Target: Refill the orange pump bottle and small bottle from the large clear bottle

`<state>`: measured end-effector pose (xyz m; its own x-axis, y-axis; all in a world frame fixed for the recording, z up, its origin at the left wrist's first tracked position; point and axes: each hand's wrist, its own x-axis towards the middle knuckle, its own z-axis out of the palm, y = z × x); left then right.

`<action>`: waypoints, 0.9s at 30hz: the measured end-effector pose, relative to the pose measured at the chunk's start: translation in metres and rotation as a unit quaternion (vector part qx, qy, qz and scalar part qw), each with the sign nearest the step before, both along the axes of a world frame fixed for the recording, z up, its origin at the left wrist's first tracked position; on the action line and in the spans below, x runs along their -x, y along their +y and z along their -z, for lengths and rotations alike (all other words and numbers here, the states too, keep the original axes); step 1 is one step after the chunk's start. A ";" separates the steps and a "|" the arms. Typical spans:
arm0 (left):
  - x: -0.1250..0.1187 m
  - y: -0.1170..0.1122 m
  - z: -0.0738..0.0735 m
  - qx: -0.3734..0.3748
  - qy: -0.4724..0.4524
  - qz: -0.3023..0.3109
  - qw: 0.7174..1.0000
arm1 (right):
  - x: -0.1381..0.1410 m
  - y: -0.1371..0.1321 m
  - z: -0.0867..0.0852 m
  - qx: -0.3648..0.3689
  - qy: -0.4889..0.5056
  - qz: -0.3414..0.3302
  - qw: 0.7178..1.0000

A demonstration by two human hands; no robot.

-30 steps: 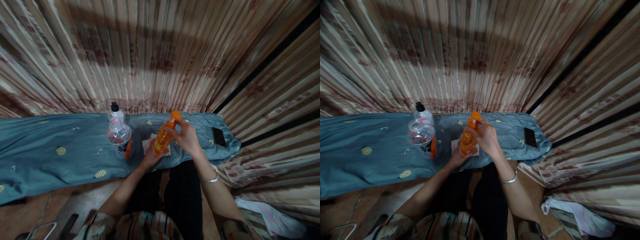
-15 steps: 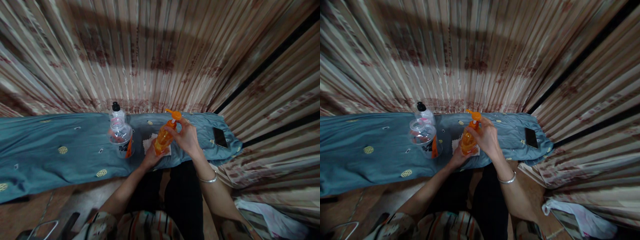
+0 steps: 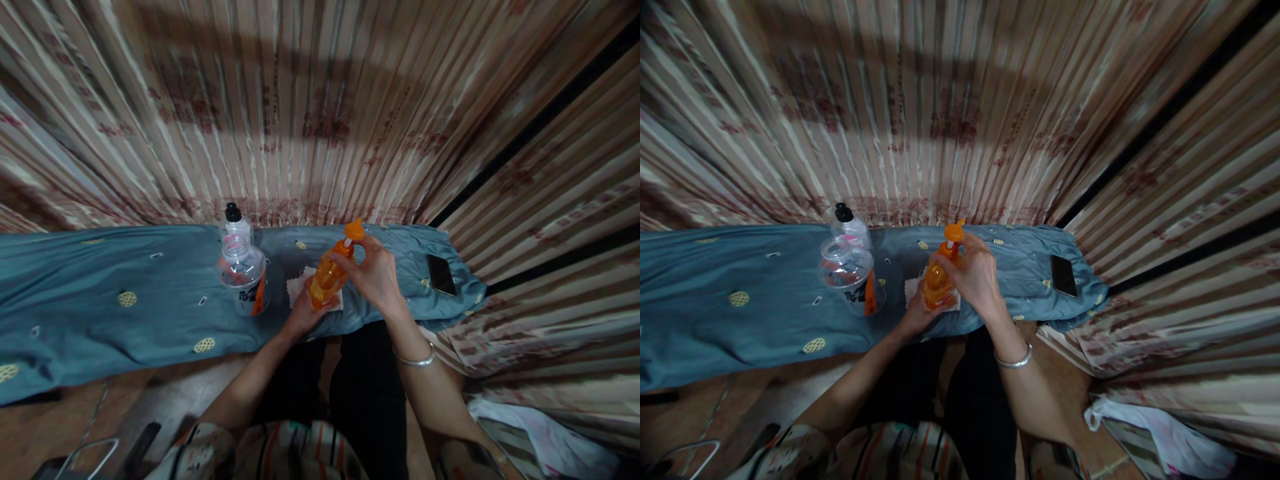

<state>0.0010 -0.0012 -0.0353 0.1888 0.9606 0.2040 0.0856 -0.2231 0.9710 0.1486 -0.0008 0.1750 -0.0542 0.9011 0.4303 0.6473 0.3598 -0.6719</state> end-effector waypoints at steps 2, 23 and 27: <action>0.001 -0.001 -0.003 -0.002 0.007 -0.010 1.000 | -0.004 0.001 -0.001 0.010 -0.002 -0.027 1.000; -0.001 0.000 -0.002 -0.018 0.028 -0.029 0.999 | -0.010 0.005 0.005 0.032 0.004 -0.067 0.997; -0.001 -0.001 -0.006 0.000 0.023 -0.022 0.999 | 0.000 0.002 0.013 0.014 0.022 0.013 1.000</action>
